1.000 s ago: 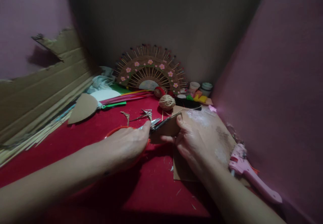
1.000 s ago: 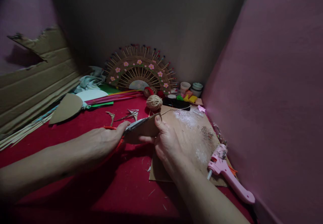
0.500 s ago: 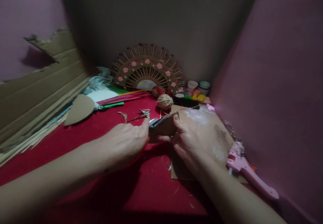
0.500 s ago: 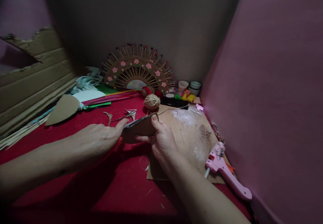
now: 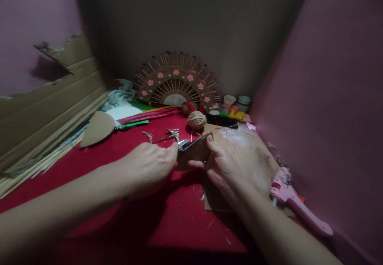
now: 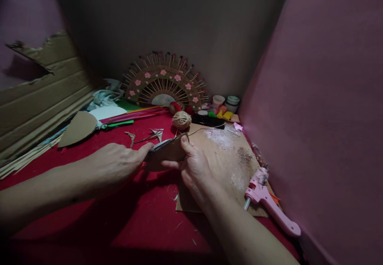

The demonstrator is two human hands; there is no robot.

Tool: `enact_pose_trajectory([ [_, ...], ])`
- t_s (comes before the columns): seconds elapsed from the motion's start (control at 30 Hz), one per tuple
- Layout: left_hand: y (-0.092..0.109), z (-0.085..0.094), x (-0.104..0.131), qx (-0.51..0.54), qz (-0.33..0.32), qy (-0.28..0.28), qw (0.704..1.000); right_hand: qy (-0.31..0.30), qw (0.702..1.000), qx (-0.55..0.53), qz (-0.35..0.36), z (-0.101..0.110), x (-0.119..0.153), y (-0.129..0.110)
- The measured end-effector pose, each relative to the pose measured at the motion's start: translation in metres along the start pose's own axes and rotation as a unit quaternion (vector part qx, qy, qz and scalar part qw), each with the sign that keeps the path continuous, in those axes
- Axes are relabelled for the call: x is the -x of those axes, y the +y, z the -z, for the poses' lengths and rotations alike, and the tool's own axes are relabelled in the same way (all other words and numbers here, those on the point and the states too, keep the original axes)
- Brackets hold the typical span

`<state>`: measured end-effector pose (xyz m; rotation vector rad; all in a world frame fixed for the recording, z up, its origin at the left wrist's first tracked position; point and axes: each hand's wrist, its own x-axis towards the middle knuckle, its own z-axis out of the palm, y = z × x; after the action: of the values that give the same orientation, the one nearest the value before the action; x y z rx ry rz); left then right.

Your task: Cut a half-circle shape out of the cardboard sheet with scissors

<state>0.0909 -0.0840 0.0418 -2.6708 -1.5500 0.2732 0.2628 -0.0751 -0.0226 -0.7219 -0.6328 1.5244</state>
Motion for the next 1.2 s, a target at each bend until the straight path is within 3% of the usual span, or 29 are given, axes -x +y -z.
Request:
enact_pose_trajectory([
  [0.2,0.000,0.002,0.003,0.006,0.013,-0.031,0.999,-0.014,1.000,0.017,-0.021,0.001,-0.001,0.002],
  [0.47,-0.004,-0.002,-0.001,0.027,0.021,-0.028,0.999,-0.040,0.999,0.006,-0.027,0.001,0.002,0.004],
  [0.73,-0.002,0.010,0.003,0.039,-0.013,-0.052,0.998,-0.064,0.997,0.005,-0.044,0.005,-0.002,0.005],
  [0.87,-0.004,0.003,0.006,0.027,-0.031,-0.027,0.999,-0.058,0.997,0.006,-0.057,0.004,-0.001,0.004],
  [1.0,-0.005,-0.004,0.006,0.093,-0.026,-0.019,0.995,-0.062,0.996,0.012,-0.069,0.002,0.002,0.005],
  [1.2,-0.002,0.004,0.004,0.092,-0.022,-0.039,0.995,-0.056,0.995,0.011,-0.083,-0.002,0.006,0.006],
])
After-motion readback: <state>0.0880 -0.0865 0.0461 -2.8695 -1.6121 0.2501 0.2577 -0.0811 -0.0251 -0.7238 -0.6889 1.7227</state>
